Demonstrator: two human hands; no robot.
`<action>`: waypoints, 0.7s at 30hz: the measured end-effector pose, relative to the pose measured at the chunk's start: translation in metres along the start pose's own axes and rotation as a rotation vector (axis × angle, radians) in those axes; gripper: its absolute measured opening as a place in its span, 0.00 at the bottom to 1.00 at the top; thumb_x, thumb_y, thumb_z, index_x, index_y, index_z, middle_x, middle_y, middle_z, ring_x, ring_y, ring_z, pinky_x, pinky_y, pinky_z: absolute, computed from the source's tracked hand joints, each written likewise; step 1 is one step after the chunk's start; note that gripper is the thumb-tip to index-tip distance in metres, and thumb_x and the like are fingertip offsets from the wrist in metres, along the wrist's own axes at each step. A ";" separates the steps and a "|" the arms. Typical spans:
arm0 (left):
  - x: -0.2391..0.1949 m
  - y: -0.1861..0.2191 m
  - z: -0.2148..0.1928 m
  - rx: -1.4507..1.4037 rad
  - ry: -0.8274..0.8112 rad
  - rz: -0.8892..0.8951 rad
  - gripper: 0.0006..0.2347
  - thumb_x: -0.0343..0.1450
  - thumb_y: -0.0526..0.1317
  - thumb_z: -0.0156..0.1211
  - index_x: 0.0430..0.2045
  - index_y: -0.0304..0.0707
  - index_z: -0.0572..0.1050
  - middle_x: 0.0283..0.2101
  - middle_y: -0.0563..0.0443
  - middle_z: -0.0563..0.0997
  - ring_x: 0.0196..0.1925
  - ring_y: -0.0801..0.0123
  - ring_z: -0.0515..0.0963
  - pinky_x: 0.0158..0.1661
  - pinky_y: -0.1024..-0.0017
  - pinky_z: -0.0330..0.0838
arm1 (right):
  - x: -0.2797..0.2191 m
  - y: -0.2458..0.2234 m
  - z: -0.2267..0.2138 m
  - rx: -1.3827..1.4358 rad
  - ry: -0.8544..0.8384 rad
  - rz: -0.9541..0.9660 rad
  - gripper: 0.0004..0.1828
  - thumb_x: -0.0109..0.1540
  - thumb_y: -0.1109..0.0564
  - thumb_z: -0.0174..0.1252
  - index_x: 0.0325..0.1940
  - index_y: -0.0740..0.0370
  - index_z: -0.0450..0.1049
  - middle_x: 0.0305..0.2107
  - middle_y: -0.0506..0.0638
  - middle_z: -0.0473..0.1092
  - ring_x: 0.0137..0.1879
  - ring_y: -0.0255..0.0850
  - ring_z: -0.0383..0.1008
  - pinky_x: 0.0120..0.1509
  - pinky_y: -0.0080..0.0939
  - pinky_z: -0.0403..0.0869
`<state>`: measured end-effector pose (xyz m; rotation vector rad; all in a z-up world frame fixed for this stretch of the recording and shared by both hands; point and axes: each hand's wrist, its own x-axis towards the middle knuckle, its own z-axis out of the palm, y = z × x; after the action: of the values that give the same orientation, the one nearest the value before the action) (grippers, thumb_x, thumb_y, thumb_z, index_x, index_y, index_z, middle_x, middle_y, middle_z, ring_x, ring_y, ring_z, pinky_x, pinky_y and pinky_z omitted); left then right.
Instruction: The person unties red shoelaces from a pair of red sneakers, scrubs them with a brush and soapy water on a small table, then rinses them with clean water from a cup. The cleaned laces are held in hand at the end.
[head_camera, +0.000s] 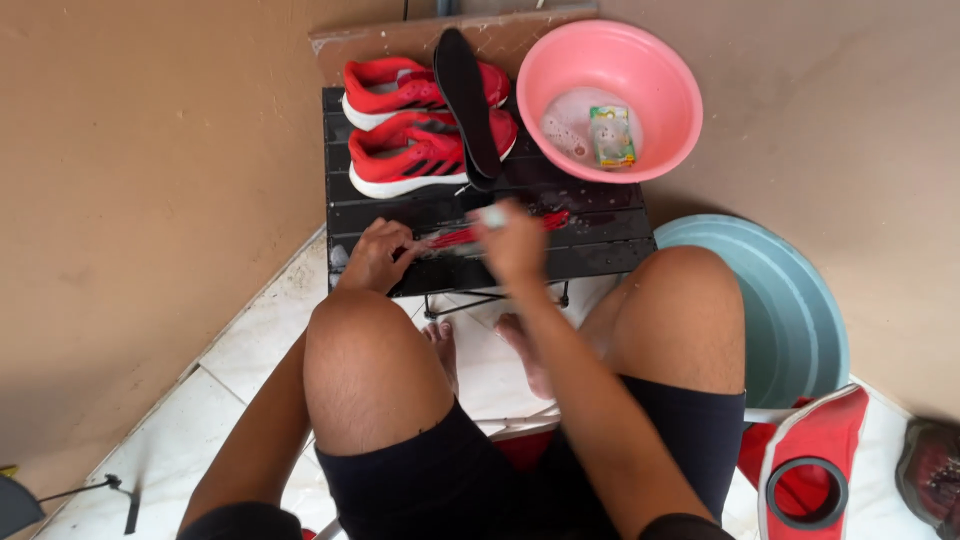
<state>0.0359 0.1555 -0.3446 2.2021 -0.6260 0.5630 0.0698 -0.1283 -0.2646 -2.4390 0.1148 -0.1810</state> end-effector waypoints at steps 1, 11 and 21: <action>-0.003 0.001 0.001 -0.002 -0.004 -0.006 0.08 0.78 0.35 0.83 0.32 0.39 0.86 0.44 0.47 0.91 0.43 0.48 0.84 0.46 0.54 0.80 | 0.020 0.042 -0.009 -0.002 -0.006 0.004 0.21 0.68 0.38 0.77 0.48 0.57 0.87 0.37 0.68 0.86 0.53 0.74 0.91 0.58 0.75 0.87; -0.006 0.006 0.009 0.019 0.015 -0.040 0.08 0.79 0.35 0.82 0.32 0.42 0.86 0.45 0.49 0.92 0.46 0.48 0.86 0.49 0.53 0.80 | -0.026 -0.023 0.041 0.168 -0.011 -0.067 0.22 0.64 0.33 0.78 0.46 0.52 0.89 0.36 0.62 0.87 0.53 0.69 0.91 0.56 0.67 0.87; -0.002 0.003 0.006 0.019 0.008 -0.071 0.09 0.80 0.37 0.82 0.32 0.42 0.85 0.45 0.50 0.91 0.48 0.48 0.86 0.50 0.54 0.79 | 0.032 0.030 -0.043 -0.065 0.227 0.006 0.17 0.67 0.38 0.79 0.43 0.52 0.89 0.31 0.58 0.86 0.48 0.66 0.92 0.53 0.67 0.86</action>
<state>0.0335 0.1496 -0.3483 2.2297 -0.5376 0.5427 0.0935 -0.1827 -0.2482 -2.4753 0.2321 -0.4583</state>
